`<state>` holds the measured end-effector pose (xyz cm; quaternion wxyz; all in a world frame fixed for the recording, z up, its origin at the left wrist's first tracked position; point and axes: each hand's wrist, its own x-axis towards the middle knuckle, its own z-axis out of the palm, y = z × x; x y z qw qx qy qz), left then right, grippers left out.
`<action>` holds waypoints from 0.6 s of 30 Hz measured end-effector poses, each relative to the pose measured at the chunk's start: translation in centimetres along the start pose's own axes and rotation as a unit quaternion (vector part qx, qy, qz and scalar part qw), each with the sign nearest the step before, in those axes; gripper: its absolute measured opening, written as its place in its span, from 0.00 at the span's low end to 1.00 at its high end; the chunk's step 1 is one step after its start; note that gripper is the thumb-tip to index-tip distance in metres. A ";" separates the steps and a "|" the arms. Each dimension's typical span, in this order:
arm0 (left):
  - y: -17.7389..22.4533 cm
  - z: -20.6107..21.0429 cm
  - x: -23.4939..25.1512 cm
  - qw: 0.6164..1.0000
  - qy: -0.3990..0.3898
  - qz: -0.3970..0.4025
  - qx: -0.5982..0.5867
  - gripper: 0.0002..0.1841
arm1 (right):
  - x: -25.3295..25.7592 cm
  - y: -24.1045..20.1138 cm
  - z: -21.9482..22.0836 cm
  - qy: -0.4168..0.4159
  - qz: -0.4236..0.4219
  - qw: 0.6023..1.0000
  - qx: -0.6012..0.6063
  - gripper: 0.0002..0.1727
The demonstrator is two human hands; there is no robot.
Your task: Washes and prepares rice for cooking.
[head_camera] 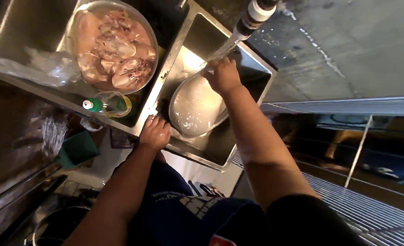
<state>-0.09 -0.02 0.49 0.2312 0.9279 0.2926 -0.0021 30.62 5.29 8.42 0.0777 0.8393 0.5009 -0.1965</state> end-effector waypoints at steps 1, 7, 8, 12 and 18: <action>0.0 0.0 0.0 1.000 -0.002 0.001 0.000 0.16 | -0.1 -0.1 -0.1 -0.001 0.005 1.000 0.001 0.25; -0.2 0.0 0.2 1.000 -0.020 0.002 0.002 0.17 | -0.6 -0.2 -0.2 0.003 0.020 1.000 0.010 0.24; -0.1 0.0 0.2 1.000 -0.023 0.003 0.003 0.17 | -0.7 -0.2 -0.2 0.001 0.023 1.000 0.009 0.24; -0.1 -0.1 0.3 0.999 -0.038 0.003 0.008 0.17 | -1.0 -0.1 -0.2 0.002 0.025 1.000 0.009 0.25; 0.0 -0.4 0.3 0.999 -0.041 -0.001 0.008 0.17 | -1.7 -0.2 -0.3 0.010 0.033 0.999 0.008 0.25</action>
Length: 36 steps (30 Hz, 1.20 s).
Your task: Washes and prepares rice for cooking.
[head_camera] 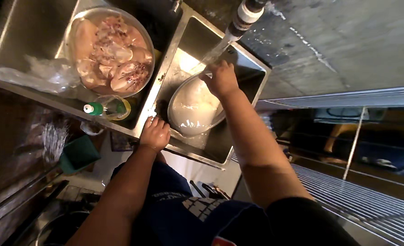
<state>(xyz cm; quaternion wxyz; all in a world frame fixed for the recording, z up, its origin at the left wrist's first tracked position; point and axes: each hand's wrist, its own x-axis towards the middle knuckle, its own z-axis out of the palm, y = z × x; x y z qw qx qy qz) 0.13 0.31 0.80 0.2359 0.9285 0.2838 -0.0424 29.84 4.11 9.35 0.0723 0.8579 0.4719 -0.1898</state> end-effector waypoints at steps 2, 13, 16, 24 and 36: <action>0.0 0.2 0.0 1.000 0.005 0.002 0.002 0.17 | -0.3 0.1 0.0 0.002 0.002 1.000 -0.001 0.25; 0.0 0.4 -0.1 1.000 0.011 0.001 0.006 0.17 | -1.8 0.3 0.2 0.013 0.022 1.000 0.009 0.25; -0.1 0.6 -0.1 1.000 0.011 0.000 -0.005 0.17 | -2.1 0.4 0.1 0.020 0.019 1.000 0.011 0.25; 0.0 0.7 -0.2 1.000 0.018 0.003 -0.001 0.16 | -2.7 0.6 0.4 0.031 0.027 0.999 0.008 0.26; -0.1 0.5 -0.1 1.000 0.009 0.003 0.004 0.17 | -3.1 0.7 0.4 0.033 0.049 0.998 0.000 0.27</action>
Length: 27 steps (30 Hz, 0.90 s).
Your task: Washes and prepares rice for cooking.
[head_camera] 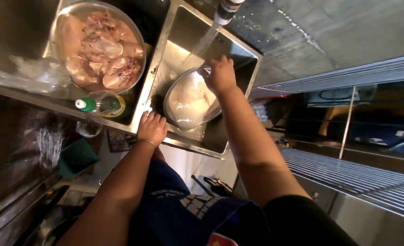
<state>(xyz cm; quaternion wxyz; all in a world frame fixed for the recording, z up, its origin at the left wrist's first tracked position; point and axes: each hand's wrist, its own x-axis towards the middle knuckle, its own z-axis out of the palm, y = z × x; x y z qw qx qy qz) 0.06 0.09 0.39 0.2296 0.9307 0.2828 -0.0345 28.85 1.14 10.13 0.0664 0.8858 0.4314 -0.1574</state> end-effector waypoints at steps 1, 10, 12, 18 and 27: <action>0.0 0.0 0.0 1.000 0.000 0.000 0.000 0.17 | 0.0 0.0 0.1 0.000 0.003 1.000 -0.001 0.26; 0.0 -0.5 0.1 1.000 -0.019 -0.006 -0.018 0.17 | 0.1 -0.2 0.0 -0.001 0.012 1.000 0.003 0.25; 0.0 -0.5 0.2 0.999 -0.026 -0.005 -0.021 0.18 | 0.1 -0.1 0.0 -0.001 0.013 1.000 0.003 0.25; 0.0 -0.3 0.1 1.000 -0.013 -0.003 -0.015 0.17 | 0.1 -0.2 0.0 -0.001 0.018 1.000 0.001 0.25; 0.1 -0.2 0.1 1.000 -0.011 0.001 0.003 0.17 | -0.3 -0.2 -0.1 0.002 0.022 1.000 0.007 0.25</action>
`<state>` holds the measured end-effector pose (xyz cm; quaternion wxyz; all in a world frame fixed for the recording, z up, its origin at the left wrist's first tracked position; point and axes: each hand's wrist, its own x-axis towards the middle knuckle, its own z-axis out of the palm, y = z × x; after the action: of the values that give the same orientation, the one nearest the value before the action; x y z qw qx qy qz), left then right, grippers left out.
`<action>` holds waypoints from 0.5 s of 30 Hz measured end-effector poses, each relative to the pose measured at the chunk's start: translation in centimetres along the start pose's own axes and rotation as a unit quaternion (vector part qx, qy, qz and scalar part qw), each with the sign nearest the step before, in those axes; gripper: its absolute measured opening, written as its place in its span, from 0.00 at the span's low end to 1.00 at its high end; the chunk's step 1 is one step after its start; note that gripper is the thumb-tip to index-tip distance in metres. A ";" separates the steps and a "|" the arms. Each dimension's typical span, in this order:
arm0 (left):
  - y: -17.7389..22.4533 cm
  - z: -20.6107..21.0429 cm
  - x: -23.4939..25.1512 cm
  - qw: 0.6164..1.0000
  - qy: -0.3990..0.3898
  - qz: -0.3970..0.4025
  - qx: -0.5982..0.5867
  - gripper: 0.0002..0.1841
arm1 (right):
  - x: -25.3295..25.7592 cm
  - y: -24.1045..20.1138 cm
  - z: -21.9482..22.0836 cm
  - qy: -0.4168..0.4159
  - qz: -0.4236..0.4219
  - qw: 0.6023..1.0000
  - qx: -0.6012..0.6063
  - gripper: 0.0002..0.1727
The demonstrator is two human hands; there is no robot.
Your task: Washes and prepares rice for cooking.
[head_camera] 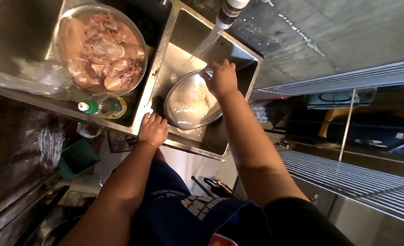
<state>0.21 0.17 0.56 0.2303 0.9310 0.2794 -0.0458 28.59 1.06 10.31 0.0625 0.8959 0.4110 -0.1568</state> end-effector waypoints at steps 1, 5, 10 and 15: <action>0.0 0.0 0.0 1.000 -0.004 0.000 0.002 0.17 | -0.1 0.0 0.0 0.002 0.000 1.000 0.001 0.25; 0.0 -0.1 0.0 1.000 -0.005 -0.003 0.002 0.17 | -0.2 0.2 0.0 0.005 0.000 1.000 0.004 0.25; 0.0 0.0 0.0 1.000 0.005 -0.004 -0.003 0.17 | -0.7 0.1 -0.1 0.006 0.002 1.000 0.005 0.24; 0.0 0.1 0.0 1.000 0.005 -0.006 -0.010 0.16 | -1.0 0.0 0.0 0.010 -0.004 1.000 0.007 0.24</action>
<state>0.19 0.09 0.45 0.2378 0.9273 0.2863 -0.0400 27.97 0.36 10.66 0.0515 0.8960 0.4142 -0.1515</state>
